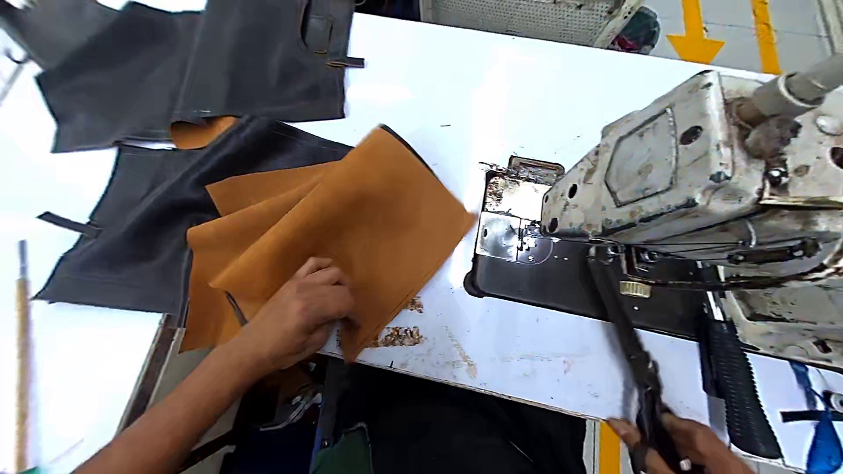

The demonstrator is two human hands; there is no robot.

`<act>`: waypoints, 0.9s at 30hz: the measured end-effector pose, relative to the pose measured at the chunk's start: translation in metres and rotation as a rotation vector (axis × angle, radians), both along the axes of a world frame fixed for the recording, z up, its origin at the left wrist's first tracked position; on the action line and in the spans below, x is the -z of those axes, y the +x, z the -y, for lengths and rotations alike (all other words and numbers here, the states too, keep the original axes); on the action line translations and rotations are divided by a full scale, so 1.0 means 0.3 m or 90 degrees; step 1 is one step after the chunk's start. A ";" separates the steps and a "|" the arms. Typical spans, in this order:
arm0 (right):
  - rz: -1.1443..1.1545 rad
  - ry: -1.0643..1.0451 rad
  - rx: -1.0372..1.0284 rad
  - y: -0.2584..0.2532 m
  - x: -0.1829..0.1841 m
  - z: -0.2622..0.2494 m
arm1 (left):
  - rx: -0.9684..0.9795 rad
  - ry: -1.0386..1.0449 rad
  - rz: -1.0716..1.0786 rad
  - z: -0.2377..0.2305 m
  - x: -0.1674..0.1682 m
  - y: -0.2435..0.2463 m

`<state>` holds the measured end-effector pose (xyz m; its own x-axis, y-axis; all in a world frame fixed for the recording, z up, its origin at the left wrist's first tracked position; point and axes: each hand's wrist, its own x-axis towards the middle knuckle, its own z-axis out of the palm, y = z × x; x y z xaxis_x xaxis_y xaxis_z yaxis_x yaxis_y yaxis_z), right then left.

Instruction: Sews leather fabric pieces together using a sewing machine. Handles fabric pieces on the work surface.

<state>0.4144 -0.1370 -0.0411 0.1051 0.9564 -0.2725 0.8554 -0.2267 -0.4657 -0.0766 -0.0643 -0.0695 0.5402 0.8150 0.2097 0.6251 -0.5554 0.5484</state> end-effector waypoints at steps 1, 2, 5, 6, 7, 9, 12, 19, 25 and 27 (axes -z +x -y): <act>0.049 0.008 -0.020 -0.003 -0.025 -0.028 | -0.003 -0.002 -0.029 0.046 -0.011 -0.055; 0.093 0.037 -0.054 -0.030 -0.052 -0.053 | -0.011 -0.003 -0.057 0.087 -0.024 -0.099; 0.094 0.174 -0.189 -0.247 -0.091 -0.101 | -0.013 0.003 -0.128 0.170 -0.037 -0.152; 0.060 0.239 -0.243 -0.341 -0.059 -0.113 | -0.006 0.011 -0.137 0.177 -0.033 -0.150; 0.008 0.287 -0.308 -0.434 -0.012 -0.129 | 0.003 0.021 -0.152 0.178 -0.032 -0.147; -0.057 0.344 -0.459 -0.593 0.083 -0.184 | 0.025 0.037 -0.181 0.172 -0.037 -0.141; 0.084 0.264 -0.461 -0.649 0.134 -0.277 | 0.040 0.032 -0.195 0.170 -0.048 -0.139; 0.177 0.167 -0.025 -0.100 -0.013 -0.098 | -0.054 -0.040 -0.254 0.191 -0.116 -0.047; 0.067 0.079 0.030 0.009 0.013 -0.083 | -0.157 -0.021 -0.148 0.068 -0.038 0.210; -0.182 0.007 0.119 -0.031 -0.025 -0.079 | -0.201 0.009 -0.126 0.028 0.008 0.277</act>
<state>0.4051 -0.1134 -0.0337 0.1993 0.9310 -0.3059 0.6342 -0.3605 -0.6840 0.0065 -0.0729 -0.0719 0.2944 0.9455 0.1390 0.8597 -0.3256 0.3937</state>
